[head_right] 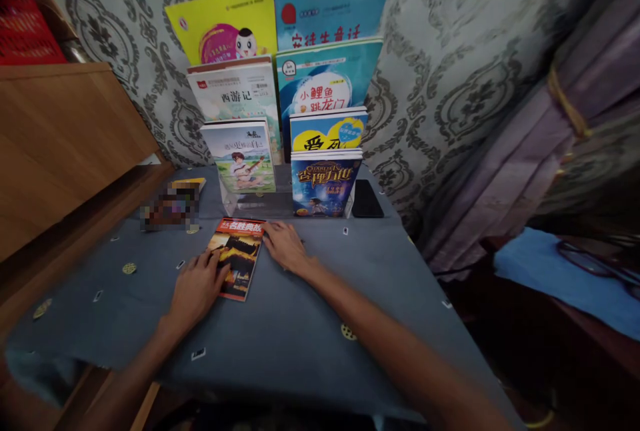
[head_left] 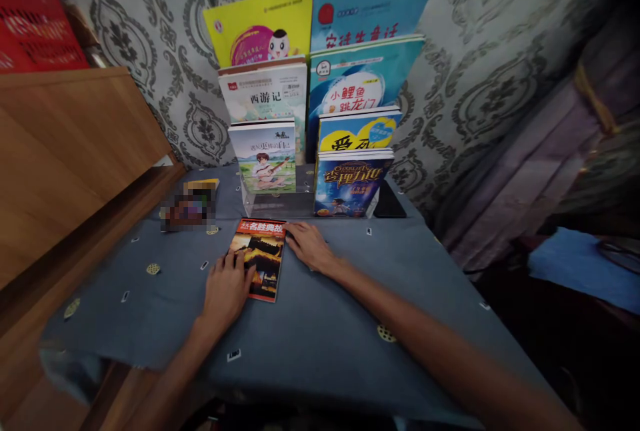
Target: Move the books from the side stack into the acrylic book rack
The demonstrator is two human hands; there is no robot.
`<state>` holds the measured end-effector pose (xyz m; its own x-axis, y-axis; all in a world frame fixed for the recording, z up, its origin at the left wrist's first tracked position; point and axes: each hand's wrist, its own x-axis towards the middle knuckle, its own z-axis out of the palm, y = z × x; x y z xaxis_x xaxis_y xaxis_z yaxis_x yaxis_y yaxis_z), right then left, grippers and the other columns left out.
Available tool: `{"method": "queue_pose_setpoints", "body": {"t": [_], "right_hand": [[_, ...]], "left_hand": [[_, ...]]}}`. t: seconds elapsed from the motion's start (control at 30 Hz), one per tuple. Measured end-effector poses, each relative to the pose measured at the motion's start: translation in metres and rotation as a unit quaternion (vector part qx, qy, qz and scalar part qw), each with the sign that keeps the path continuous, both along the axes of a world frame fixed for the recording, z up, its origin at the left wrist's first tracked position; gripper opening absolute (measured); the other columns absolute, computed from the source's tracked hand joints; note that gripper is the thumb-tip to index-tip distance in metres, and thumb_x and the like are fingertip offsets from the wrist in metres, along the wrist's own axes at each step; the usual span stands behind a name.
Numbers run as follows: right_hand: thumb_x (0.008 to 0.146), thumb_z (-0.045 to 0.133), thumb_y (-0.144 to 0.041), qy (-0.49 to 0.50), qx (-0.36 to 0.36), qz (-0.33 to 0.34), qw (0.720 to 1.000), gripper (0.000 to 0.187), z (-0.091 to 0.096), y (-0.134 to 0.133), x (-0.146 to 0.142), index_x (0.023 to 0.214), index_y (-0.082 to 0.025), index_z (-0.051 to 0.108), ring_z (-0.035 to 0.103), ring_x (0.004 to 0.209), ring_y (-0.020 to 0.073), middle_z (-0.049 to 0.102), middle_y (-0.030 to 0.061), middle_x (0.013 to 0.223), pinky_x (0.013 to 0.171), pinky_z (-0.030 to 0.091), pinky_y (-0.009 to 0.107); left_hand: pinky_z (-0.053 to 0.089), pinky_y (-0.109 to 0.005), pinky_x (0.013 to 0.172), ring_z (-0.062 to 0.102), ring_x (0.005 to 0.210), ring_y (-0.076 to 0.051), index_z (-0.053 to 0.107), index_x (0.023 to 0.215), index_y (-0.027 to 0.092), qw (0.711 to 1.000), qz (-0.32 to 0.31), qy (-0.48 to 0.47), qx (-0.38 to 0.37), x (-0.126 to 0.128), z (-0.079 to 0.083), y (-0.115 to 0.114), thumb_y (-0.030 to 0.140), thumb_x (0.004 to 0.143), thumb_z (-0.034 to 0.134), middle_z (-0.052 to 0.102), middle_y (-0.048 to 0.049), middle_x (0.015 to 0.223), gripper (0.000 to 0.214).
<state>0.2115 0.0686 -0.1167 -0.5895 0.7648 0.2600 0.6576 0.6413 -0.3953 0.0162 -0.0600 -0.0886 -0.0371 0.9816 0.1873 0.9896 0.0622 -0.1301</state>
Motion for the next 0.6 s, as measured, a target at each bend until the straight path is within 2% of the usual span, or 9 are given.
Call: {"method": "queue_pose_setpoints", "body": {"t": [0.13, 0.2, 0.27, 0.33, 0.4, 0.6], "right_hand": [[0.1, 0.047, -0.023, 0.02, -0.014, 0.005, 1.0, 0.035, -0.004, 0.012, -0.002, 0.133, -0.018, 0.056, 0.051, 0.131, 0.0258, 0.062, 0.013, 0.136, 0.106, 0.04, 0.043], [0.1, 0.047, -0.023, 0.029, -0.017, 0.009, 0.999, 0.036, -0.006, 0.014, -0.001, 0.134, -0.016, 0.055, 0.051, 0.131, 0.0259, 0.06, 0.0146, 0.139, 0.107, 0.039, 0.043], [0.1, 0.047, -0.022, 0.033, -0.014, 0.014, 0.999, 0.036, -0.009, 0.015, 0.0, 0.134, -0.015, 0.056, 0.05, 0.133, 0.0265, 0.058, 0.0156, 0.141, 0.109, 0.038, 0.044], [0.099, 0.048, -0.022, 0.035, -0.009, 0.02, 0.999, 0.036, -0.012, 0.014, 0.0, 0.134, -0.015, 0.056, 0.049, 0.135, 0.0268, 0.058, 0.0152, 0.142, 0.11, 0.037, 0.046], [0.098, 0.048, -0.021, 0.035, -0.006, 0.025, 0.999, 0.036, -0.014, 0.013, 0.0, 0.133, -0.017, 0.056, 0.048, 0.136, 0.027, 0.058, 0.0146, 0.141, 0.111, 0.036, 0.047], [0.098, 0.048, -0.022, 0.04, -0.003, 0.04, 0.998, 0.038, -0.012, 0.0, 0.003, 0.134, -0.015, 0.056, 0.05, 0.133, 0.028, 0.059, 0.0153, 0.14, 0.111, 0.037, 0.048]], "left_hand": [[0.052, -0.047, 0.089, 0.064, 0.105, -0.032, 0.057, 0.132, 0.015, 1.0, -0.02, -0.008, -0.013, 0.0, 0.005, 0.0, 0.044, 0.098, 0.047, 0.064, -0.0176, 0.127, 0.046], [0.049, -0.054, 0.095, 0.061, 0.114, -0.035, 0.055, 0.135, 0.017, 0.999, -0.047, -0.016, -0.004, -0.007, 0.004, -0.003, 0.049, 0.098, 0.048, 0.062, -0.0189, 0.131, 0.05], [0.044, -0.06, 0.103, 0.052, 0.13, -0.036, 0.052, 0.138, 0.019, 0.993, -0.108, -0.039, -0.003, -0.016, 0.0, -0.007, 0.053, 0.096, 0.049, 0.057, -0.0182, 0.139, 0.054], [0.04, -0.058, 0.109, 0.044, 0.139, -0.033, 0.05, 0.14, 0.022, 0.98, -0.184, -0.076, -0.021, -0.025, -0.005, -0.013, 0.056, 0.094, 0.051, 0.052, -0.015, 0.147, 0.057], [0.039, -0.053, 0.112, 0.044, 0.14, -0.03, 0.05, 0.141, 0.025, 0.965, -0.237, -0.103, -0.04, -0.03, -0.01, -0.018, 0.056, 0.094, 0.052, 0.049, -0.0121, 0.151, 0.057], [0.044, -0.046, 0.111, 0.052, 0.134, -0.025, 0.058, 0.134, 0.022, 0.955, -0.273, -0.115, -0.011, -0.028, -0.017, -0.022, 0.044, 0.099, 0.048, 0.058, -0.0104, 0.143, 0.042]]}}
